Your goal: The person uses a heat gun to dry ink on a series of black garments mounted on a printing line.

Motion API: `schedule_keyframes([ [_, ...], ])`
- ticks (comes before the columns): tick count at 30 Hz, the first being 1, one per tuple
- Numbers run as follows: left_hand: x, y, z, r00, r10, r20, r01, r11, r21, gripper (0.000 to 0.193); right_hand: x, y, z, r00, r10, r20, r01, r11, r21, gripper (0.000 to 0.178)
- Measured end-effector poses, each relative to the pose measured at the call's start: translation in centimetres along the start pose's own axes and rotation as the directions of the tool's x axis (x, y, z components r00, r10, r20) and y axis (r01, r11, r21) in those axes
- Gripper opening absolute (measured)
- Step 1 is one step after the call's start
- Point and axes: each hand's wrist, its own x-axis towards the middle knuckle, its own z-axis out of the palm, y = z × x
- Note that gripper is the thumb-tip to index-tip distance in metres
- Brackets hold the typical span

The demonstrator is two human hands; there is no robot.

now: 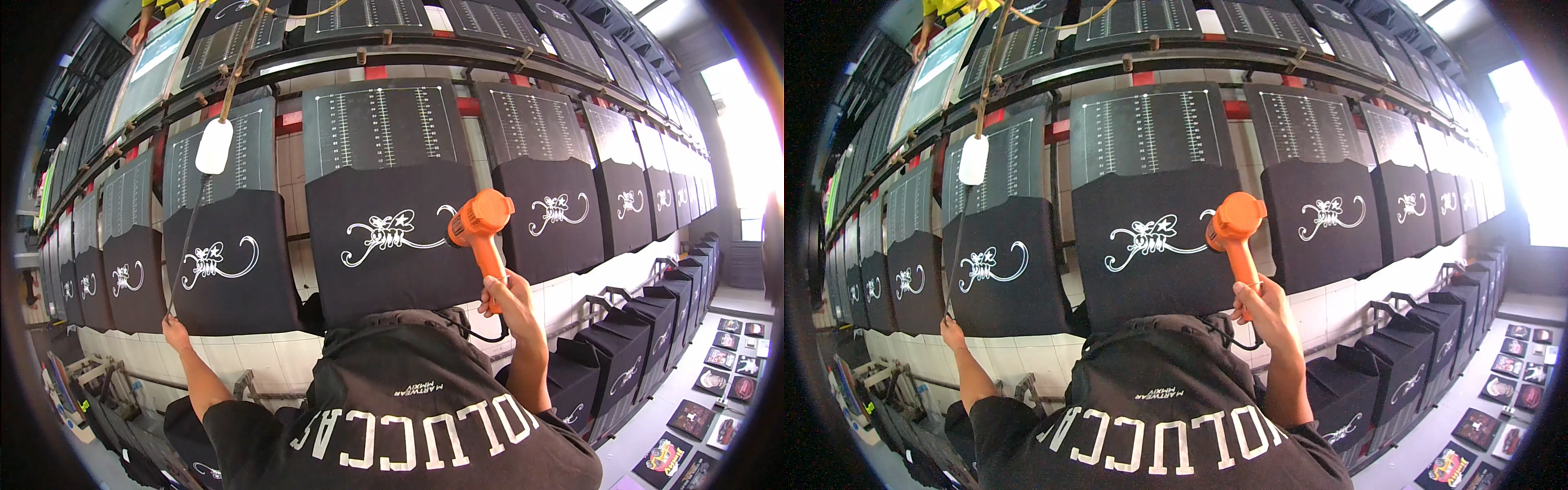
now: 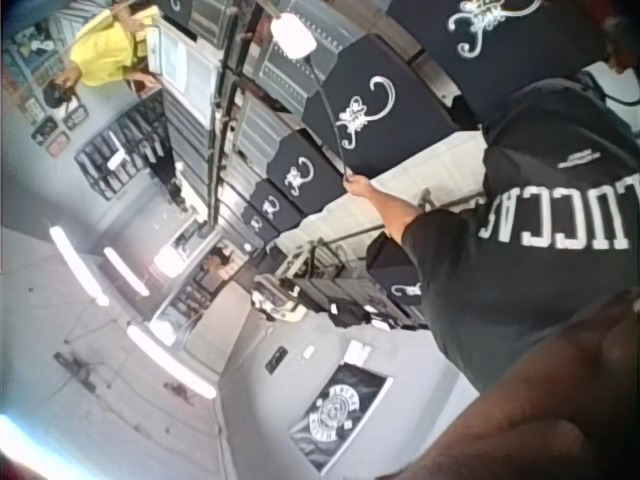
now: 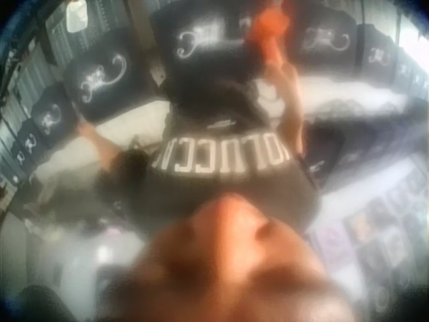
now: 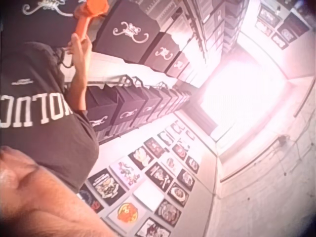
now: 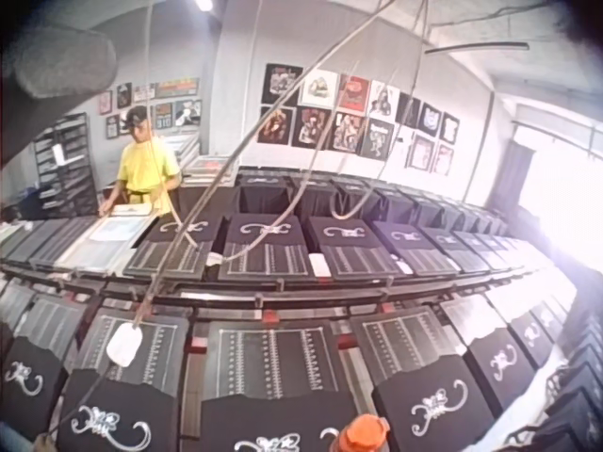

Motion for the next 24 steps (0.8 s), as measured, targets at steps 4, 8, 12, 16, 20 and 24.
schedule_keyframes([
  [4,-0.9,-0.3,-0.8,0.991,0.06,-0.116,-0.041,0.986,0.161,0.04,-0.2,-0.5,-0.1,0.996,0.04,0.074,-0.041,0.999,0.013,0.027],
  [8,-1.7,0.8,-0.1,0.991,0.103,-0.09,-0.096,0.992,0.084,0.04,-0.3,-0.3,0.7,0.995,0.022,0.095,-0.018,0.999,-0.05,0.028],
  [12,-2.7,1.7,0.3,0.99,0.124,-0.073,-0.12,0.991,0.05,0.04,-0.3,-0.4,1.3,0.99,0.042,0.138,-0.031,0.996,-0.081,0.03],
  [16,-3.0,1.1,1.0,0.986,0.124,-0.108,-0.123,0.992,0.016,0.042,0.1,-0.7,1.9,0.975,0.075,0.208,-0.058,0.994,-0.089,0.034],
  [20,-2.5,0.6,1.0,0.991,0.12,-0.052,-0.118,0.992,0.033,0.047,0.4,-1.0,2.9,0.967,0.079,0.241,-0.039,0.985,-0.167,0.036],
  [24,-2.7,0.5,1.8,0.999,0.041,0.009,-0.041,0.999,-0.001,0.061,1.1,-1.3,3.8,0.962,0.058,0.267,-0.013,0.986,-0.169,0.036],
])
